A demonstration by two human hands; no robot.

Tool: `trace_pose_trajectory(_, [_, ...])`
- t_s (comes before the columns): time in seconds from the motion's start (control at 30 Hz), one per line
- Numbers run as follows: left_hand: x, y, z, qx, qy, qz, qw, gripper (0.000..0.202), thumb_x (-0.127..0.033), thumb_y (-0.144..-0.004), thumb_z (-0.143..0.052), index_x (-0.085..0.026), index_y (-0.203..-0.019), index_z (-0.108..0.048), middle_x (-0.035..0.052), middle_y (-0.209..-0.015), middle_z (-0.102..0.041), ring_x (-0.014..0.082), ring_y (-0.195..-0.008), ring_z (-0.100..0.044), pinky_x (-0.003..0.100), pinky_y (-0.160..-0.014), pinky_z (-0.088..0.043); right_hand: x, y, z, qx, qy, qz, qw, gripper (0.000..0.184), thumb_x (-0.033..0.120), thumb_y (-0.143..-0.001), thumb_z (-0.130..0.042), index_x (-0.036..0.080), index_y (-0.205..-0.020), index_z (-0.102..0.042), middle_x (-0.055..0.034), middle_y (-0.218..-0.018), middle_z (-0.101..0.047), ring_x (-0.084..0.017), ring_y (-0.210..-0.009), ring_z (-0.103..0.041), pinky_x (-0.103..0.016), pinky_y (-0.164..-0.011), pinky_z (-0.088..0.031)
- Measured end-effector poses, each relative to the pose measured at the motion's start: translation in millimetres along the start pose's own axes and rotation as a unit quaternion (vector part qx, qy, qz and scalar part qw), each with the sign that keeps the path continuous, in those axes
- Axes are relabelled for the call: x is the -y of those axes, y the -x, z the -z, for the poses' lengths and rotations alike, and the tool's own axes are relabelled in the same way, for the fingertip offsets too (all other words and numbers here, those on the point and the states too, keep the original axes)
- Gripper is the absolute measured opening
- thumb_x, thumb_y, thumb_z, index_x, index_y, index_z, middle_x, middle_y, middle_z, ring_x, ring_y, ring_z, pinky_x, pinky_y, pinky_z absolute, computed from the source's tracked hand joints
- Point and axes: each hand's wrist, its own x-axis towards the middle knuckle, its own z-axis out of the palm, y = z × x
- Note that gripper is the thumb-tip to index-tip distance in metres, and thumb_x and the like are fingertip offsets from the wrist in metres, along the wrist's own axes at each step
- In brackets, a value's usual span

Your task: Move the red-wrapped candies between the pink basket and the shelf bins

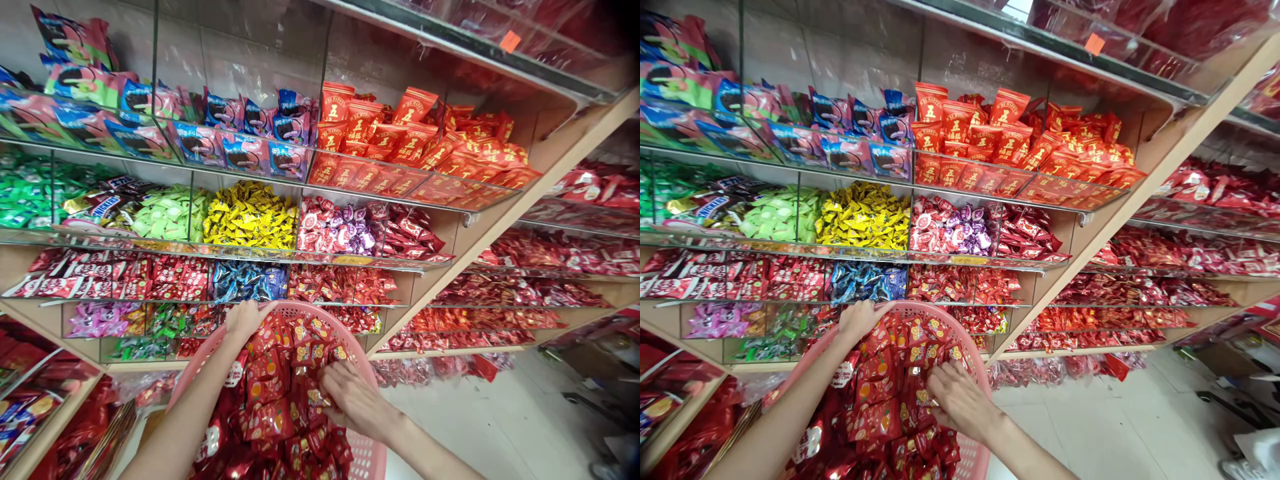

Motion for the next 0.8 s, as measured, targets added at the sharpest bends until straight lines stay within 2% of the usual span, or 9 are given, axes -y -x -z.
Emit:
trace_pose_trajectory(0.2, [-0.6, 1.8, 1.7, 0.002, 0.002, 0.003, 1.000, 0.080, -0.072, -0.072, -0.015, -0.013, -0.083, -0.068, 0.0176, -0.088, -0.065, 0.0327, -0.086, -0.060, 0.039, -0.072, -0.044, 6.3, 3.4, -21.3, -0.001, 0.015, 0.033, 0.999, 0.025, 0.036, -0.076, -0.059, 0.021, -0.088, -0.044, -0.0035, -0.092, -0.055, -0.019, -0.087, -0.047, -0.034, -0.081, -0.033])
trace_pose_trajectory(0.3, [-0.4, 1.4, 1.7, 0.010, 0.006, 0.004, 1.000, 0.080, -0.072, -0.071, -0.015, -0.013, -0.083, -0.068, 0.0179, -0.089, -0.065, 0.0325, -0.087, -0.060, 0.039, -0.073, -0.043, -0.1, -1.5, -13.6, -0.025, -0.024, 0.026, 0.999, 0.031, 0.046, -0.074, -0.058, 0.021, -0.087, -0.045, -0.0029, -0.091, -0.055, -0.018, -0.085, -0.048, -0.032, -0.078, -0.036])
trace_pose_trajectory(0.37, [0.0, 0.6, 0.7, 0.010, 0.008, 0.005, 1.000, 0.081, -0.073, -0.071, -0.015, -0.013, -0.085, -0.067, 0.0184, -0.089, -0.065, 0.0322, -0.087, -0.060, 0.039, -0.073, -0.043, -15.0, -10.6, -2.6, -0.070, -0.057, 0.000, 0.996, 0.028, 0.045, -0.078, -0.054, 0.021, -0.088, -0.045, -0.0034, -0.092, -0.055, -0.017, -0.086, -0.049, -0.031, -0.076, -0.037])
trace_pose_trajectory(0.47, [1.0, -0.6, -2.0, 0.003, 0.009, 0.006, 1.000, 0.082, -0.074, -0.071, -0.014, -0.013, -0.086, -0.067, 0.0185, -0.089, -0.065, 0.0326, -0.087, -0.060, 0.040, -0.072, -0.043, -55.3, -35.1, 12.5, -0.153, -0.075, -0.060, 0.984, 0.016, 0.034, -0.085, -0.046, 0.020, -0.091, -0.045, -0.0048, -0.092, -0.056, -0.016, -0.086, -0.051, -0.029, -0.076, -0.038])
trace_pose_trajectory(0.53, [1.6, -0.9, -3.6, -0.003, 0.008, 0.006, 1.000, 0.083, -0.075, -0.070, -0.014, -0.013, -0.085, -0.067, 0.0181, -0.088, -0.065, 0.0330, -0.086, -0.060, 0.041, -0.072, -0.043, -88.0, -57.4, 17.6, -0.168, -0.049, -0.126, 0.976, 0.012, 0.029, -0.088, -0.040, 0.018, -0.091, -0.046, -0.0051, -0.088, -0.057, -0.015, -0.083, -0.053, -0.027, -0.073, -0.040])
trace_pose_trajectory(0.6, [1.9, -0.6, -4.1, -0.008, 0.006, 0.006, 1.000, 0.082, -0.075, -0.070, -0.014, -0.013, -0.085, -0.067, 0.0180, -0.088, -0.065, 0.0329, -0.086, -0.060, 0.040, -0.072, -0.044, -117.0, -81.8, 18.5, -0.150, -0.001, -0.209, 0.966, 0.012, 0.025, -0.087, -0.040, 0.017, -0.091, -0.047, -0.0070, -0.090, -0.057, -0.016, -0.083, -0.055, -0.026, -0.070, -0.041])
trace_pose_trajectory(0.67, [1.9, -0.2, -3.7, -0.011, 0.005, 0.007, 1.000, 0.081, -0.074, -0.070, -0.015, -0.013, -0.085, -0.067, 0.0182, -0.088, -0.065, 0.0324, -0.087, -0.060, 0.040, -0.072, -0.044, -136.5, -105.0, 16.3, -0.098, 0.046, -0.300, 0.948, 0.015, 0.022, -0.086, -0.042, 0.015, -0.098, -0.048, -0.0108, -0.095, -0.058, -0.019, -0.085, -0.057, -0.027, -0.068, -0.042])
trace_pose_trajectory(0.73, [1.8, -0.1, -2.7, -0.012, 0.006, 0.006, 1.000, 0.080, -0.074, -0.071, -0.016, -0.013, -0.084, -0.067, 0.0181, -0.088, -0.065, 0.0317, -0.086, -0.060, 0.039, -0.073, -0.044, -145.7, -124.2, 12.8, -0.047, 0.071, -0.365, 0.927, 0.022, 0.020, -0.085, -0.044, 0.012, -0.105, -0.048, -0.0153, -0.099, -0.058, -0.021, -0.088, -0.059, -0.028, -0.069, -0.044])
trace_pose_trajectory(0.8, [1.8, -0.5, -2.0, -0.010, 0.005, 0.005, 1.000, 0.080, -0.073, -0.071, -0.016, -0.013, -0.082, -0.067, 0.0179, -0.087, -0.065, 0.0316, -0.086, -0.060, 0.039, -0.073, -0.044, -147.9, -137.7, 9.2, -0.016, 0.072, -0.389, 0.918, 0.024, 0.019, -0.084, -0.046, 0.010, -0.106, -0.050, -0.0186, -0.099, -0.059, -0.023, -0.092, -0.059, -0.029, -0.072, -0.044])
